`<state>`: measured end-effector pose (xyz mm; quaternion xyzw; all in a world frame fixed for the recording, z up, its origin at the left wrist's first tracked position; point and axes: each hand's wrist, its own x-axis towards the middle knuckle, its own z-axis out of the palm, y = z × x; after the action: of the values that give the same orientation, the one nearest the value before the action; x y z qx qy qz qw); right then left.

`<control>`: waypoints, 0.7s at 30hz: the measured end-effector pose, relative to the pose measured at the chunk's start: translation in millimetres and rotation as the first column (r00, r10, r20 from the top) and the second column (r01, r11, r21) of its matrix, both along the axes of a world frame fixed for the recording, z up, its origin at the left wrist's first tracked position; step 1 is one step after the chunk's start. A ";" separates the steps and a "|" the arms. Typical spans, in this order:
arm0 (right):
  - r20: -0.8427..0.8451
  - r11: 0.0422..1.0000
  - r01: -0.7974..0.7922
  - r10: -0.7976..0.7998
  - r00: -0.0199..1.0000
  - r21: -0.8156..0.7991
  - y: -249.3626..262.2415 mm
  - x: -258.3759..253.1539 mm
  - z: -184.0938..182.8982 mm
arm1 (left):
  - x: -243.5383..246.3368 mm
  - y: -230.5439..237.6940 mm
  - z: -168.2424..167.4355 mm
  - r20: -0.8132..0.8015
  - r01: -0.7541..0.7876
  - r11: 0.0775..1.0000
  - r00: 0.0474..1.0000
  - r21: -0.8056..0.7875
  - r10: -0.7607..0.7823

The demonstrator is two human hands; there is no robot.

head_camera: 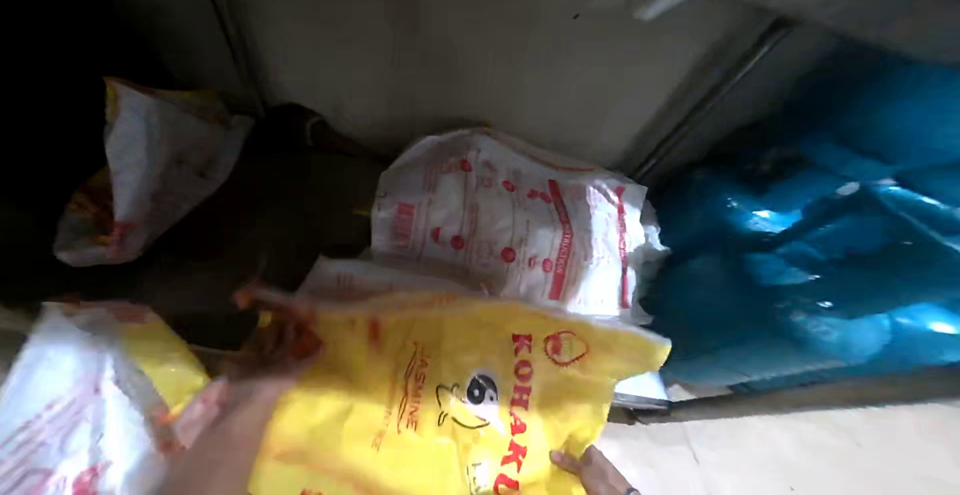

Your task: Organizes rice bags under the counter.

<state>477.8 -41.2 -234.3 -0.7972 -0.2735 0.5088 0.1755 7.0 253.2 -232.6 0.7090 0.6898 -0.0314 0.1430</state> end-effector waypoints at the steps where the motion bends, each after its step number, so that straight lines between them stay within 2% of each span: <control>1: -0.003 1.000 0.011 -0.011 1.000 0.005 -0.8 5.2 -10.1 | 0.6 -9.2 -15.4 0.005 -0.012 1.000 1.000 0.018 0.012; 4: -0.029 0.989 0.129 -0.127 0.991 0.067 -8.8 3.6 -5.0 | -4.9 -13.2 -13.8 -0.004 -0.019 0.999 1.000 -0.033 0.019; 7: -0.013 0.925 0.338 -0.341 0.940 0.171 -9.5 20.6 39.5 | -6.1 -13.6 19.7 -0.005 -0.020 0.999 1.000 0.025 0.020; 8: 0.023 0.883 0.413 -0.428 0.903 0.225 -9.7 34.3 56.9 | -0.9 -16.4 33.8 0.004 0.006 0.999 1.000 0.049 -0.006; 10: 0.126 0.747 0.483 -0.592 0.796 0.457 -4.8 68.2 92.1 | 13.8 -27.2 57.3 0.041 0.101 0.993 0.994 0.057 -0.103; 12: 0.126 0.596 0.416 -0.662 0.739 0.687 23.3 101.1 127.7 | 35.3 -38.9 69.3 0.100 0.221 0.975 0.970 0.007 -0.221; 13: 0.087 0.550 0.388 -0.649 0.756 0.739 45.4 115.4 141.5 | 47.9 -44.7 72.0 0.127 0.278 0.958 0.955 -0.067 -0.268; 15: 0.096 0.582 0.369 -0.616 0.782 0.725 99.6 146.5 145.2 | 71.1 -58.3 71.6 0.140 0.363 0.890 0.931 -0.275 -0.336; 17: 0.191 0.695 0.385 -0.598 0.778 0.607 147.3 176.9 120.4 | 84.1 -69.4 57.0 0.144 0.381 0.840 0.924 -0.387 -0.353; 19: 0.200 0.798 0.400 -0.527 0.826 0.451 174.6 183.7 93.4 | 86.0 -79.0 41.5 0.126 0.370 0.839 0.928 -0.399 -0.350; 21: 0.151 0.884 0.267 -0.345 0.926 0.383 183.0 164.4 85.5 | 81.9 -84.3 32.4 0.130 0.364 0.846 0.931 -0.390 -0.340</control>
<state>642.1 141.7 -148.8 -0.8355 -0.2483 0.3275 0.3647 88.9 168.8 -200.2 0.7783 0.5220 -0.1802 0.2987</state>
